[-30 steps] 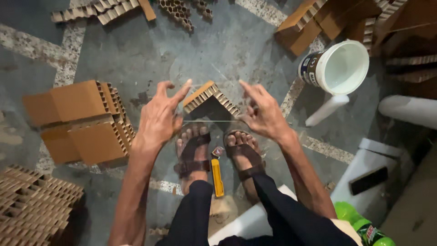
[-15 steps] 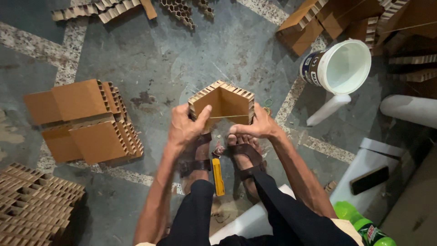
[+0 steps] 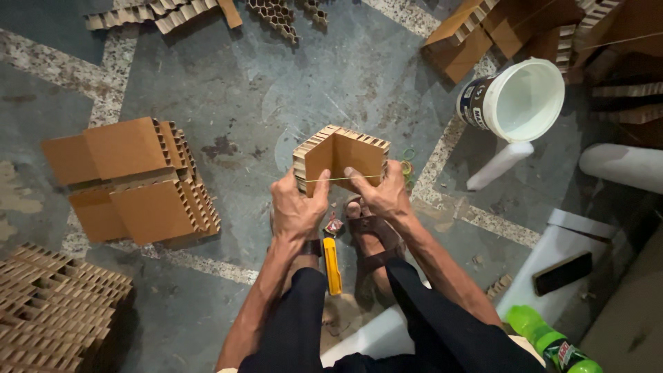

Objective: The person assembles small cardboard boxes by applying glue to the edges of pre-cut corrugated pieces and folding them into shape. They then secure the boxes using colorful rubber bands, repeating the process for multiple units.

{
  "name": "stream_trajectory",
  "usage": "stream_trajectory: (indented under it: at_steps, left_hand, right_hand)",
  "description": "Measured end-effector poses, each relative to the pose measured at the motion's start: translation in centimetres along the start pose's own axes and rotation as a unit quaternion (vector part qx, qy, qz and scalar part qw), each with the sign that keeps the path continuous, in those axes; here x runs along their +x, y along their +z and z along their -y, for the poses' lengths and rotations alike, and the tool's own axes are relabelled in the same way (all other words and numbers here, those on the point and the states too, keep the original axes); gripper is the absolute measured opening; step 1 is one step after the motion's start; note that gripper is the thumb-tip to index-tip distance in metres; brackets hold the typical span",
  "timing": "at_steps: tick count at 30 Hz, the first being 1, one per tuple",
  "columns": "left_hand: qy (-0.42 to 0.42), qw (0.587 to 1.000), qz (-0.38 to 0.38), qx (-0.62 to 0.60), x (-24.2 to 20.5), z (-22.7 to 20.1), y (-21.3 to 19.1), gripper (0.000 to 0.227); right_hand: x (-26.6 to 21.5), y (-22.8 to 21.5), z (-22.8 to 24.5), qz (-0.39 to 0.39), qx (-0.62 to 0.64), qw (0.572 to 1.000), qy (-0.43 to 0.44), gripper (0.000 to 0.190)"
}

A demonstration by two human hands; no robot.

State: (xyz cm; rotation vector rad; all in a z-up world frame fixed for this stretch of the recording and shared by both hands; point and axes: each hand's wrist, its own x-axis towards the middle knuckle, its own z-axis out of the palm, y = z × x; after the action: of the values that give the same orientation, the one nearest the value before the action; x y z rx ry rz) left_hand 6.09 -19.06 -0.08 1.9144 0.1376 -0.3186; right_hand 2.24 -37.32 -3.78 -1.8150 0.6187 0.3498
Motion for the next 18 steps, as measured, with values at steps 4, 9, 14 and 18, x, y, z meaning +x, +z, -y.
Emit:
stream_trajectory:
  at_steps: [4, 9, 14, 18]
  left_hand:
    - [0.003, 1.000, -0.016, 0.000, 0.0, 0.0, 0.5, 0.024]
    - [0.014, 1.000, -0.016, 0.000, 0.1, 0.3, 0.7, 0.024]
    - [0.008, 1.000, -0.009, 0.003, 0.5, 0.9, -0.4, 0.023]
    - [-0.106, 0.994, -0.015, 0.011, 0.8, 1.3, -1.8, 0.022]
  right_hand:
    - [0.0, 0.3, 0.1, -0.020, -0.009, 1.000, 0.000, 0.036]
    - [-0.1, 0.4, 0.1, -0.013, -0.001, 1.000, 0.020, 0.036]
    - [0.3, 0.6, 1.6, 0.016, -0.034, 0.999, -0.036, 0.035]
    - [-0.2, 0.1, 3.8, 0.027, -0.046, 0.991, -0.122, 0.036]
